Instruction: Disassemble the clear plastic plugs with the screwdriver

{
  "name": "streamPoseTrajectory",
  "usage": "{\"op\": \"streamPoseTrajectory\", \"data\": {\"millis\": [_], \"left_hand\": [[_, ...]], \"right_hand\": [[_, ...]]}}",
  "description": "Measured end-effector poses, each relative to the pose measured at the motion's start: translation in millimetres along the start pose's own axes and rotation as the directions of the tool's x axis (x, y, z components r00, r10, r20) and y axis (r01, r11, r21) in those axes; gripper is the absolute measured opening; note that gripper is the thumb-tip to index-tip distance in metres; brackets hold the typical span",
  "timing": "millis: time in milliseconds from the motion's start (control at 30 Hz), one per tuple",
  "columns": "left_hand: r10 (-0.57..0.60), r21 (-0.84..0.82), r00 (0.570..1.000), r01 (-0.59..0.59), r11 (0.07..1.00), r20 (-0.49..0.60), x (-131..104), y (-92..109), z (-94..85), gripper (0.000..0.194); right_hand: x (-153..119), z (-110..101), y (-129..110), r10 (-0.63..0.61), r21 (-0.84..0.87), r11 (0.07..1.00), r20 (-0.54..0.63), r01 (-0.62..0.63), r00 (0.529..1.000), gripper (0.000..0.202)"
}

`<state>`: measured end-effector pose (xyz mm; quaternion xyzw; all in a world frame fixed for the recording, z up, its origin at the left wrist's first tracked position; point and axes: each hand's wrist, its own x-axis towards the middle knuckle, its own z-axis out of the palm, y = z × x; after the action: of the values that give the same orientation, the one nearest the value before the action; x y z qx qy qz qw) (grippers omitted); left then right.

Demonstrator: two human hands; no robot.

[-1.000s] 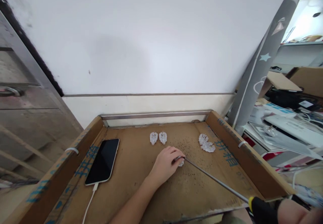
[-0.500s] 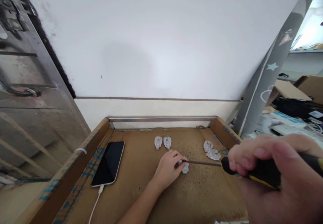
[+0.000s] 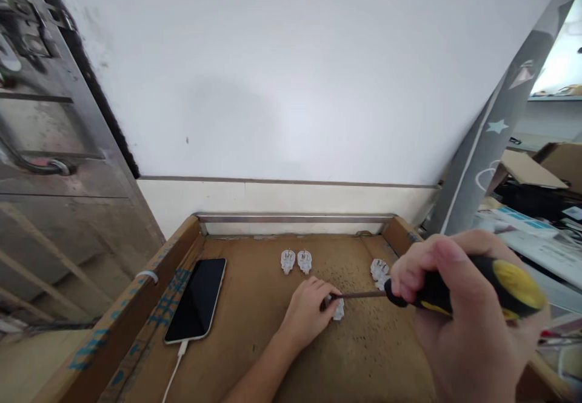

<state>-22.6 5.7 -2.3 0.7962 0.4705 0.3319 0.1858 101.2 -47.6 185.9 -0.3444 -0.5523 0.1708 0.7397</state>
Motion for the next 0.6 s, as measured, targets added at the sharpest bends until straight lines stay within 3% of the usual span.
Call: {"op": "streamPoseTrajectory", "data": {"millis": [100,433,600], "left_hand": [[0.02,0.026,1.0,-0.02,0.999,-0.013,-0.7,0.0,0.0,0.011],[0.07,0.19,0.997,-0.064,0.98,-0.021,0.1,4.2,-1.8,0.017],[0.075,0.223,0.997,-0.074,0.972,0.003,3.6,5.8,-3.3,0.019]], "right_hand": [[-0.3,4.0,-2.5,0.022,0.096,0.995,-0.039,-0.018,0.999,0.021],[-0.2,3.0,-7.2,0.076,0.101,0.993,-0.059,-0.07,0.995,0.023],[-2.5,2.0,-5.0,0.061,0.108,0.992,-0.007,-0.06,0.998,0.023]]}}
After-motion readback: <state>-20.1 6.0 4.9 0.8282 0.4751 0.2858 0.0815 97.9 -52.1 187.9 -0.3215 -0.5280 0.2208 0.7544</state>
